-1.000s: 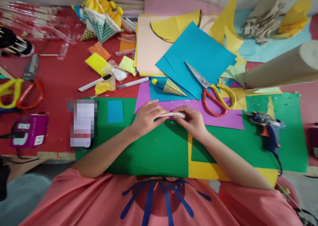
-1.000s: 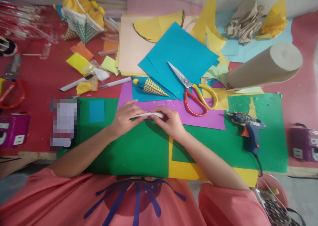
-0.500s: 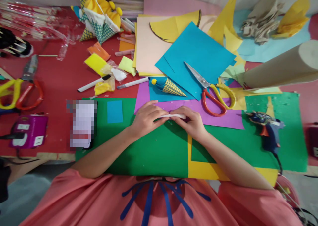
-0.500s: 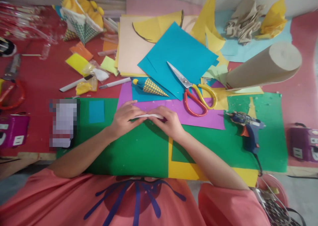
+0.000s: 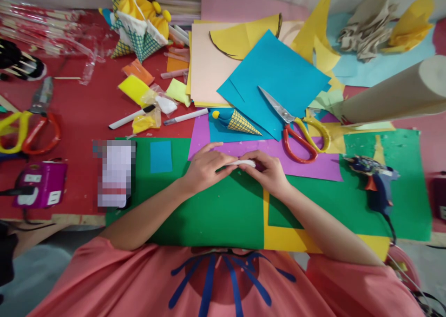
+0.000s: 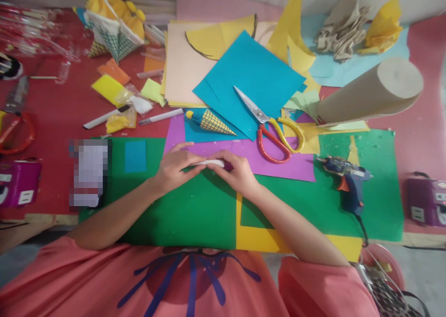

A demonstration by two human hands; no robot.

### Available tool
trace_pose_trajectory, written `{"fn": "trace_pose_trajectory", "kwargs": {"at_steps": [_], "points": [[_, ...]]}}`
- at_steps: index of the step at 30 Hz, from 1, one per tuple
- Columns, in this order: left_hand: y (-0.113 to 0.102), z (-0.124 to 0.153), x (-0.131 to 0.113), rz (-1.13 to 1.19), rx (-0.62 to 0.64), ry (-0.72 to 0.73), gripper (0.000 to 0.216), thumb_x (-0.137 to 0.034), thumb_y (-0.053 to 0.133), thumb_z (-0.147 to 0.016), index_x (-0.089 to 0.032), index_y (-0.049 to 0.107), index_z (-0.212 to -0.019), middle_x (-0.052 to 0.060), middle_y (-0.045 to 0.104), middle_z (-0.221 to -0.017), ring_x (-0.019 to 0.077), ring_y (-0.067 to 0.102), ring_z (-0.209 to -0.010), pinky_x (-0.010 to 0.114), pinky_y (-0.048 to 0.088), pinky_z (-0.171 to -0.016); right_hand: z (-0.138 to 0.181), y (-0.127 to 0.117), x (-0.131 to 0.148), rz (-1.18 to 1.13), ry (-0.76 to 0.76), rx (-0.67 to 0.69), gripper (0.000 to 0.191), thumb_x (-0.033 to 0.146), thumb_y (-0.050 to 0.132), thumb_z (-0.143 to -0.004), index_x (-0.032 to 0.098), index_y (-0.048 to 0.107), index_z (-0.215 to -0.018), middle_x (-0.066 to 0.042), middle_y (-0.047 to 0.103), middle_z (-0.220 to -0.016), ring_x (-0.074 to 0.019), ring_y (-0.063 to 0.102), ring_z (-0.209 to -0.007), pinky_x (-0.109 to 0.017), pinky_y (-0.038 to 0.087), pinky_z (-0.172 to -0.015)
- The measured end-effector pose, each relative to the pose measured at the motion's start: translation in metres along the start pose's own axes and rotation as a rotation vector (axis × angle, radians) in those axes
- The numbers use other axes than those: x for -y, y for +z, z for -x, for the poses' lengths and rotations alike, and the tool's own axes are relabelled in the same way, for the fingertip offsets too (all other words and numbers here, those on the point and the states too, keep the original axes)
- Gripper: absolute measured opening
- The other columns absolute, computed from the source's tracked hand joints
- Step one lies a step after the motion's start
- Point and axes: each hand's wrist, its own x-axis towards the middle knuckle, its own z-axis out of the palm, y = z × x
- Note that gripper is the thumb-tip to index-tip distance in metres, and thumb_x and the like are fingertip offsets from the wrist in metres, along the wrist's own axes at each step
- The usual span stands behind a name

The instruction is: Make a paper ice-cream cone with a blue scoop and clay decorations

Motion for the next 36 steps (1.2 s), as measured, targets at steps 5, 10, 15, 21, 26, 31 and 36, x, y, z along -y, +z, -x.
{"fn": "trace_pose_trajectory", "kwargs": {"at_steps": [5, 10, 15, 21, 26, 31, 36], "points": [[-0.002, -0.0024, -0.0004, -0.047, -0.056, -0.014, 0.006, -0.021, 0.066, -0.086, -0.018, 0.063, -0.09, -0.003, 0.075, -0.075, 0.0098, 0.07, -0.065, 0.033, 0.056, -0.093, 0.0006, 0.0013, -0.0025, -0.061, -0.015, -0.004, 0.037, 0.033, 0.07, -0.083, 0.021, 0.059, -0.115, -0.008, 0.072, -0.108, -0.0182, 0.071, -0.093, -0.029, 0.056, -0.08], [-0.0017, -0.0019, -0.0014, -0.042, -0.036, -0.036, 0.017, -0.028, 0.066, -0.085, -0.017, 0.064, -0.098, 0.001, 0.076, -0.082, 0.0132, 0.072, -0.071, 0.037, 0.056, -0.095, 0.0004, 0.0002, 0.0004, 0.053, -0.012, -0.044, 0.018, 0.027, 0.067, -0.085, 0.02, 0.065, -0.101, -0.004, 0.074, -0.091, -0.0152, 0.069, -0.077, -0.026, 0.054, -0.068], [0.0008, -0.0009, -0.0014, -0.019, -0.043, -0.003, 0.012, -0.025, 0.063, -0.089, -0.018, 0.064, -0.098, -0.002, 0.076, -0.081, 0.0109, 0.072, -0.072, 0.033, 0.058, -0.095, 0.0016, 0.0011, -0.001, 0.024, -0.009, -0.017, 0.02, 0.029, 0.068, -0.084, 0.019, 0.065, -0.101, -0.004, 0.075, -0.092, -0.0142, 0.069, -0.076, -0.024, 0.054, -0.067], [0.0007, 0.0002, -0.0004, -0.028, -0.054, -0.016, 0.007, -0.023, 0.063, -0.089, -0.019, 0.066, -0.094, -0.003, 0.076, -0.079, 0.0104, 0.072, -0.069, 0.035, 0.058, -0.096, 0.0009, 0.001, -0.0009, 0.044, -0.022, -0.029, 0.02, 0.03, 0.068, -0.083, 0.02, 0.065, -0.1, -0.005, 0.075, -0.091, -0.0154, 0.07, -0.077, -0.026, 0.055, -0.068], [0.0002, -0.0001, -0.0004, -0.019, -0.048, 0.017, 0.02, -0.027, 0.067, -0.086, -0.018, 0.065, -0.104, 0.0, 0.078, -0.09, 0.0129, 0.074, -0.077, 0.037, 0.057, -0.097, 0.0006, 0.001, 0.0004, 0.063, -0.004, -0.055, 0.017, 0.028, 0.068, -0.084, 0.019, 0.067, -0.098, -0.004, 0.075, -0.088, -0.0138, 0.069, -0.072, -0.024, 0.054, -0.064], [0.0, -0.0017, -0.0008, -0.032, -0.045, 0.024, 0.015, -0.028, 0.065, -0.088, -0.019, 0.067, -0.099, -0.001, 0.078, -0.084, 0.0116, 0.073, -0.07, 0.036, 0.058, -0.095, 0.0001, -0.0002, 0.0002, 0.063, -0.045, -0.008, 0.013, 0.027, 0.065, -0.087, 0.019, 0.068, -0.097, -0.003, 0.075, -0.086, -0.0135, 0.07, -0.073, -0.023, 0.054, -0.065], [-0.0008, -0.0021, -0.0006, -0.009, -0.057, 0.042, 0.01, -0.023, 0.066, -0.087, -0.017, 0.066, -0.096, -0.002, 0.077, -0.079, 0.0096, 0.072, -0.066, 0.034, 0.057, -0.097, 0.0005, -0.002, -0.0012, 0.063, -0.049, 0.0, 0.013, 0.03, 0.064, -0.088, 0.019, 0.068, -0.095, -0.003, 0.074, -0.082, -0.0134, 0.069, -0.07, -0.023, 0.054, -0.064]]}}
